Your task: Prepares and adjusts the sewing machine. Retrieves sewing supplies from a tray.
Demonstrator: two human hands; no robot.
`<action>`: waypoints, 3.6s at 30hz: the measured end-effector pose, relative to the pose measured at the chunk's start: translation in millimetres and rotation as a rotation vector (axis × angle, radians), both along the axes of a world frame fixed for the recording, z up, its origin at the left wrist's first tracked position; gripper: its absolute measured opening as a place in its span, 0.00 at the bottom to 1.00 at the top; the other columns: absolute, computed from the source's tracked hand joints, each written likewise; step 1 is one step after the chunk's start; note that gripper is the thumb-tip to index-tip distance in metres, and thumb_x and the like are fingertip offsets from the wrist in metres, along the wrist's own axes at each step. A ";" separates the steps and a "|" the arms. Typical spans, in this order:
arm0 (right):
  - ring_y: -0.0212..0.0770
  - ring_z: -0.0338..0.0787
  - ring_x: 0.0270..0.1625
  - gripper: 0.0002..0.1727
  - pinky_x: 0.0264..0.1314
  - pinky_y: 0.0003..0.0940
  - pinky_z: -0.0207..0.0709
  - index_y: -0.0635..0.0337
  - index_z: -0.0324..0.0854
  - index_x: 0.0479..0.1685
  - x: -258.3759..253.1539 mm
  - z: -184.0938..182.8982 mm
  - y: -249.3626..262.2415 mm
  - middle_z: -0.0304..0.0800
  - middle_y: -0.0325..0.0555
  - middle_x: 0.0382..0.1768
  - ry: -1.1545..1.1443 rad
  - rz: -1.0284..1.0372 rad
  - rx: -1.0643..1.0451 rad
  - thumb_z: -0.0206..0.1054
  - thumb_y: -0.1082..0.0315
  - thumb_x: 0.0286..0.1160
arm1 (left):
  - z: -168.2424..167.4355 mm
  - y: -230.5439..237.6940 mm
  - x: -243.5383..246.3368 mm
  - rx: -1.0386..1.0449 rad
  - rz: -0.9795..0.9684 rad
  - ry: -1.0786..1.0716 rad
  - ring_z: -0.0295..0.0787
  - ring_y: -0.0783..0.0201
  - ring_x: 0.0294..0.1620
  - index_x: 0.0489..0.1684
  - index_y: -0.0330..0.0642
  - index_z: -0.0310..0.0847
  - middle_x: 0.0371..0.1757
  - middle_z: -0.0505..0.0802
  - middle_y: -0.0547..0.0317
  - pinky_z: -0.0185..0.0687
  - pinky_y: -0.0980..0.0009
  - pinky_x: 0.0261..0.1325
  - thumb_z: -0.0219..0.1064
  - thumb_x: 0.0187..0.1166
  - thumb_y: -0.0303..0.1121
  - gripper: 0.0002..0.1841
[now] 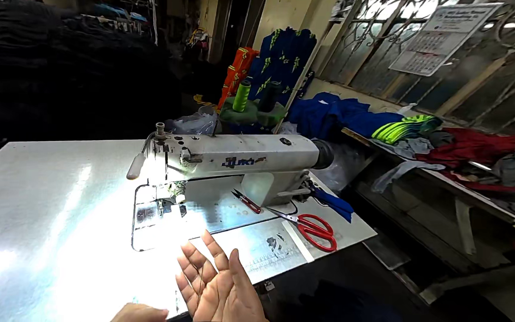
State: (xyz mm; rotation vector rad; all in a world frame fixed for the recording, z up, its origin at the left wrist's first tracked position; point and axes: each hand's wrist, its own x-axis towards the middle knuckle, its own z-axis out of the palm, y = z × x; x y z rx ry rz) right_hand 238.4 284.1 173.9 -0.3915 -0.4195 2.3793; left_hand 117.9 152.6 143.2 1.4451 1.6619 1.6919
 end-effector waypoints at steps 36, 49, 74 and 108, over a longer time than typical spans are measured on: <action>0.30 0.90 0.47 0.06 0.55 0.23 0.82 0.58 0.94 0.35 -61.2 -49.1 115.0 0.93 0.43 0.39 -0.761 0.129 1.625 0.71 0.68 0.69 | -17.3 107.0 -103.0 -0.547 -0.128 -0.598 0.90 0.75 0.33 0.47 0.44 0.82 0.36 0.92 0.69 0.88 0.78 0.40 0.58 0.84 0.25 0.07; 0.17 0.84 0.34 0.09 0.39 0.14 0.78 0.58 0.88 0.43 -79.4 -57.4 124.8 0.90 0.30 0.36 -0.718 0.394 1.202 0.75 0.72 0.64 | -38.0 109.9 -109.7 -0.340 -0.074 -0.496 0.89 0.77 0.29 0.46 0.49 0.82 0.34 0.92 0.73 0.86 0.80 0.30 0.67 0.76 0.26 0.07; 0.22 0.83 0.36 0.10 0.43 0.23 0.76 0.51 0.90 0.42 -82.7 -63.9 122.4 0.88 0.29 0.35 -0.895 0.397 1.420 0.67 0.57 0.75 | -37.7 114.4 -104.4 -0.373 0.058 -0.588 0.89 0.74 0.24 0.41 0.46 0.83 0.30 0.91 0.65 0.84 0.81 0.23 0.64 0.80 0.31 0.03; 0.22 0.87 0.39 0.12 0.46 0.21 0.82 0.56 0.88 0.42 -77.8 -58.9 129.4 0.90 0.32 0.36 -0.788 0.459 1.296 0.59 0.63 0.83 | -39.8 114.8 -101.0 -0.298 0.117 -0.651 0.88 0.73 0.23 0.40 0.43 0.81 0.29 0.91 0.63 0.85 0.80 0.24 0.62 0.82 0.29 0.03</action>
